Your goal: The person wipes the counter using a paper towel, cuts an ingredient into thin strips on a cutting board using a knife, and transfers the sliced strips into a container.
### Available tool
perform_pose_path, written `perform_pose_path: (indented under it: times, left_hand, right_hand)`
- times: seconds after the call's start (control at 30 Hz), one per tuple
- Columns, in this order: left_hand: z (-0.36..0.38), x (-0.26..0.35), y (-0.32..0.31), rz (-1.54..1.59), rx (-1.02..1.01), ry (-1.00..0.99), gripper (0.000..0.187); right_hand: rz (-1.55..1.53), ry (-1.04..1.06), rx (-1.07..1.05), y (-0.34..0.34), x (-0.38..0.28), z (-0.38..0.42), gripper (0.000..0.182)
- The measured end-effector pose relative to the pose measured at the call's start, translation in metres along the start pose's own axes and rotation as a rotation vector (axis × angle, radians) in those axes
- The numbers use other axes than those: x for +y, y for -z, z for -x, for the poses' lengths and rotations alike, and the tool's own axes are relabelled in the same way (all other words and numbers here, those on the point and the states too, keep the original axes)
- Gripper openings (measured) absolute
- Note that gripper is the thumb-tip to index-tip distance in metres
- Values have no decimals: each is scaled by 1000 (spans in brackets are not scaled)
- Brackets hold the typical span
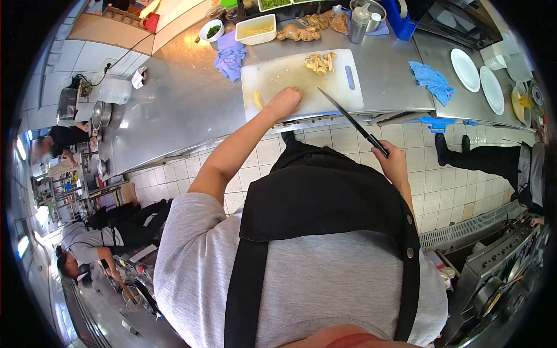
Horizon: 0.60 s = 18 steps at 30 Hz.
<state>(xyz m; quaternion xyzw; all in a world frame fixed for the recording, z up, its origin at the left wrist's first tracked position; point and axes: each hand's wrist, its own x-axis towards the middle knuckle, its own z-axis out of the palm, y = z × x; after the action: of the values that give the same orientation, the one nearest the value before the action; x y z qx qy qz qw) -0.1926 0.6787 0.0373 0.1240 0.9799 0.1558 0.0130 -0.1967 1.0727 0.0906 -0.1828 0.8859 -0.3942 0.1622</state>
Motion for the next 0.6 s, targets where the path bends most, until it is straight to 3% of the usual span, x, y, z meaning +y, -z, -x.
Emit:
perform_pose_path:
  times: [0.2,0.6]
  left_hand:
    - [-3,27,9,260,63,-148,9]
    - [-14,22,18,221,-246,-193,17]
  right_hand:
    - [-11,-13,40,0,3,1,25]
    - [47,-51,16,7,3,-1,25]
